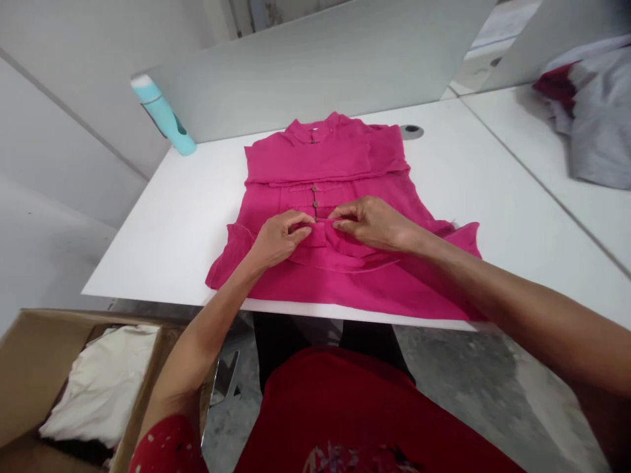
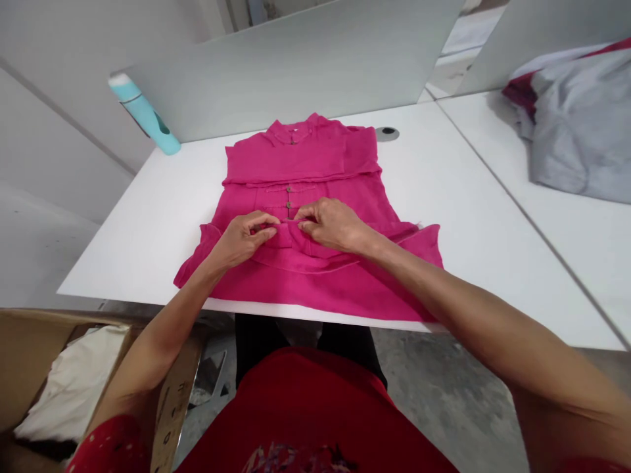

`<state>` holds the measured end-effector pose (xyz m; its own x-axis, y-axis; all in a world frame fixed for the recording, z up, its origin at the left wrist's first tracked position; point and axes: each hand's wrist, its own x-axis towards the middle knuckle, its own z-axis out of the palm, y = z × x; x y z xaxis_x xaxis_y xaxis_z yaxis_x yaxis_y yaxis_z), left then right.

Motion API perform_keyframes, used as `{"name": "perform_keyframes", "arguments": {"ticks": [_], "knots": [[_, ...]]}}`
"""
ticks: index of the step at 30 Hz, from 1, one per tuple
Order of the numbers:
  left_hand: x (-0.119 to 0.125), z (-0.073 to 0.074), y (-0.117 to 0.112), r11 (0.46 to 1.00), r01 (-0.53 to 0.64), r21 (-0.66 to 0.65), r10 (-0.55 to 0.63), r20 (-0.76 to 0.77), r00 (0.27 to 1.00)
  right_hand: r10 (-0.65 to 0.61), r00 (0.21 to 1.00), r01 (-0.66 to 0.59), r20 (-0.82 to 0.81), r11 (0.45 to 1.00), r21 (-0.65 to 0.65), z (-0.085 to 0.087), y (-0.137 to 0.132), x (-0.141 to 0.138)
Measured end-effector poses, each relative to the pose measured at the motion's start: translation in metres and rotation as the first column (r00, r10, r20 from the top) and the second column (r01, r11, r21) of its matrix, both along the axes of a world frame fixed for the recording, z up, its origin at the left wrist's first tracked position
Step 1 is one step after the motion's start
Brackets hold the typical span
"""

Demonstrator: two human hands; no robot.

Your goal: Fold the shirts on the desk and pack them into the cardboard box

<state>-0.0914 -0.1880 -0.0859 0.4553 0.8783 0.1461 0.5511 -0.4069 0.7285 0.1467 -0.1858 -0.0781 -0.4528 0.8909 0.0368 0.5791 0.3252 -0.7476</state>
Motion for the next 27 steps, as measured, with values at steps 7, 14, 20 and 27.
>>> {"name": "perform_keyframes", "arguments": {"ticks": [7,14,20,27], "knots": [[0.003,-0.003,0.000,0.999,-0.045,-0.004,0.045,0.011,0.999,-0.019,0.996,0.015,-0.086,0.999,-0.051,-0.013,0.002,-0.011],[-0.008,0.007,-0.004,0.999,0.003,-0.042,0.002,0.117,0.993,-0.104,0.986,0.101,-0.127,0.994,-0.031,-0.013,0.001,-0.002],[-0.006,-0.002,-0.003,0.995,-0.102,-0.016,0.102,0.026,0.994,-0.111,0.976,0.090,-0.187,0.989,-0.117,-0.010,-0.016,0.003],[0.009,-0.003,0.003,0.989,-0.140,0.036,0.144,-0.125,0.982,0.017,0.949,-0.063,-0.315,0.989,-0.137,-0.003,-0.019,0.018]]}}
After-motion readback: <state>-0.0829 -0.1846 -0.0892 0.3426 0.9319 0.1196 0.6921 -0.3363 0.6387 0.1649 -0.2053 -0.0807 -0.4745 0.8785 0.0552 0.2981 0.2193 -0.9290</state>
